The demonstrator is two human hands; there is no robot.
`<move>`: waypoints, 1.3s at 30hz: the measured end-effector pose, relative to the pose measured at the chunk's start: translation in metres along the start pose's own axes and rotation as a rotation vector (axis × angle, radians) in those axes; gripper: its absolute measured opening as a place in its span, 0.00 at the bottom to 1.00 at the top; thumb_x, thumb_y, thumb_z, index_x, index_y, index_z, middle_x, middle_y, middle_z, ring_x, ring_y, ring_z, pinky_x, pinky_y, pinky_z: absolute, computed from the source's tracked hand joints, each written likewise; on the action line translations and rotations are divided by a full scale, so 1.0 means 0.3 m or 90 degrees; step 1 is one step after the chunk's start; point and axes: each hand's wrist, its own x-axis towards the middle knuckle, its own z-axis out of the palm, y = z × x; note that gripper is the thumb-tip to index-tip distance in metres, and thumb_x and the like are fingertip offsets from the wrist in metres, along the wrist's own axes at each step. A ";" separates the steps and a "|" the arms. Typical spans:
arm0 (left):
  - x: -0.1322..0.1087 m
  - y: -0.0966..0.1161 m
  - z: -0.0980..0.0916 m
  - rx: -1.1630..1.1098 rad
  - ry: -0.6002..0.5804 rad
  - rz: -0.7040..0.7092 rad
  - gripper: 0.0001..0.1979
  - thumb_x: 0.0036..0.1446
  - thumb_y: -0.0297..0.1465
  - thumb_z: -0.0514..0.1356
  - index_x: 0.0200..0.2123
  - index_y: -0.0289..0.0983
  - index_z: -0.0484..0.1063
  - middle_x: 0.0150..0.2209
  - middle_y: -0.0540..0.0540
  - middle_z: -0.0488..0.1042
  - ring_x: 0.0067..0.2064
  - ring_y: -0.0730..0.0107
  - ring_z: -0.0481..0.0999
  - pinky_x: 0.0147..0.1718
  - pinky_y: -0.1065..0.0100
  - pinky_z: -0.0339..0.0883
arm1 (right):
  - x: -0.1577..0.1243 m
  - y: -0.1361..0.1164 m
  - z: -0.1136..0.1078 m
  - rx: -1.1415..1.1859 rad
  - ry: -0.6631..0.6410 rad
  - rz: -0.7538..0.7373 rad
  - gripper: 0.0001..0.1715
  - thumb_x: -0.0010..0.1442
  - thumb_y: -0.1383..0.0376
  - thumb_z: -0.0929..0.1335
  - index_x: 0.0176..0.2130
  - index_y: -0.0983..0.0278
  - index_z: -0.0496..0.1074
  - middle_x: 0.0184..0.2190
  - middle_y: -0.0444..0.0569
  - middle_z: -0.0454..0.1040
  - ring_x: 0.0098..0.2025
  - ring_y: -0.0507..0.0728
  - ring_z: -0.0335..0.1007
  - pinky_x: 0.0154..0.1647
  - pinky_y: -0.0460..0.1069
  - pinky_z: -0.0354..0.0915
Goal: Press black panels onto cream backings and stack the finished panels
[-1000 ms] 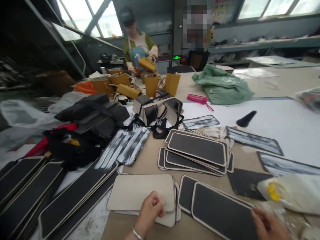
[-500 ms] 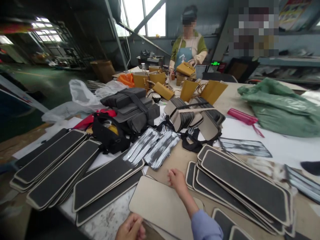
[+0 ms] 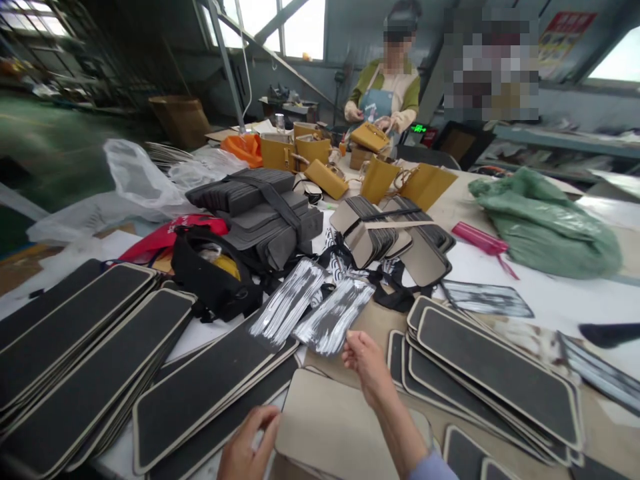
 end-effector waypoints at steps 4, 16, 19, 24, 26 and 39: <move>0.124 0.134 -0.044 0.117 0.087 0.378 0.08 0.54 0.25 0.56 0.39 0.36 0.67 0.33 0.45 0.73 0.37 0.72 0.74 0.38 0.73 0.69 | -0.163 -0.068 0.002 0.066 -0.017 -0.002 0.24 0.40 0.51 0.74 0.24 0.66 0.65 0.19 0.41 0.66 0.20 0.46 0.60 0.20 0.40 0.58; 0.183 0.272 -0.133 0.139 -0.037 0.708 0.14 0.52 0.17 0.54 0.41 0.33 0.68 0.35 0.42 0.69 0.41 0.68 0.70 0.40 0.67 0.70 | -0.372 -0.064 -0.006 0.151 0.006 -0.022 0.24 0.42 0.50 0.73 0.22 0.66 0.63 0.17 0.40 0.63 0.18 0.46 0.58 0.18 0.41 0.56; 0.183 0.286 -0.130 0.141 -0.059 0.746 0.15 0.51 0.17 0.55 0.42 0.33 0.68 0.35 0.41 0.70 0.41 0.66 0.71 0.40 0.65 0.69 | -0.404 -0.070 -0.016 0.185 0.008 -0.055 0.24 0.43 0.49 0.72 0.23 0.66 0.62 0.18 0.39 0.63 0.18 0.45 0.58 0.17 0.41 0.57; 0.172 0.405 -0.124 0.143 -0.046 0.796 0.14 0.47 0.15 0.59 0.39 0.30 0.68 0.34 0.42 0.69 0.39 0.69 0.71 0.38 0.68 0.68 | -0.452 -0.002 -0.101 0.091 0.000 -0.142 0.25 0.51 0.45 0.65 0.25 0.65 0.63 0.17 0.40 0.64 0.17 0.47 0.59 0.16 0.42 0.57; 0.164 0.470 -0.130 0.155 -0.043 0.786 0.11 0.49 0.17 0.59 0.37 0.30 0.68 0.33 0.43 0.69 0.37 0.71 0.71 0.38 0.70 0.68 | -0.462 0.076 -0.157 0.002 0.009 -0.103 0.26 0.51 0.45 0.63 0.26 0.66 0.65 0.16 0.41 0.64 0.15 0.47 0.58 0.13 0.42 0.54; 0.087 0.624 -0.180 0.157 -0.031 0.726 0.03 0.52 0.24 0.59 0.32 0.36 0.70 0.31 0.50 0.70 0.32 0.79 0.71 0.33 0.76 0.65 | -0.446 0.446 -0.403 0.069 0.283 -0.044 0.17 0.38 0.58 0.68 0.31 0.62 0.71 0.23 0.45 0.71 0.23 0.55 0.66 0.19 0.47 0.59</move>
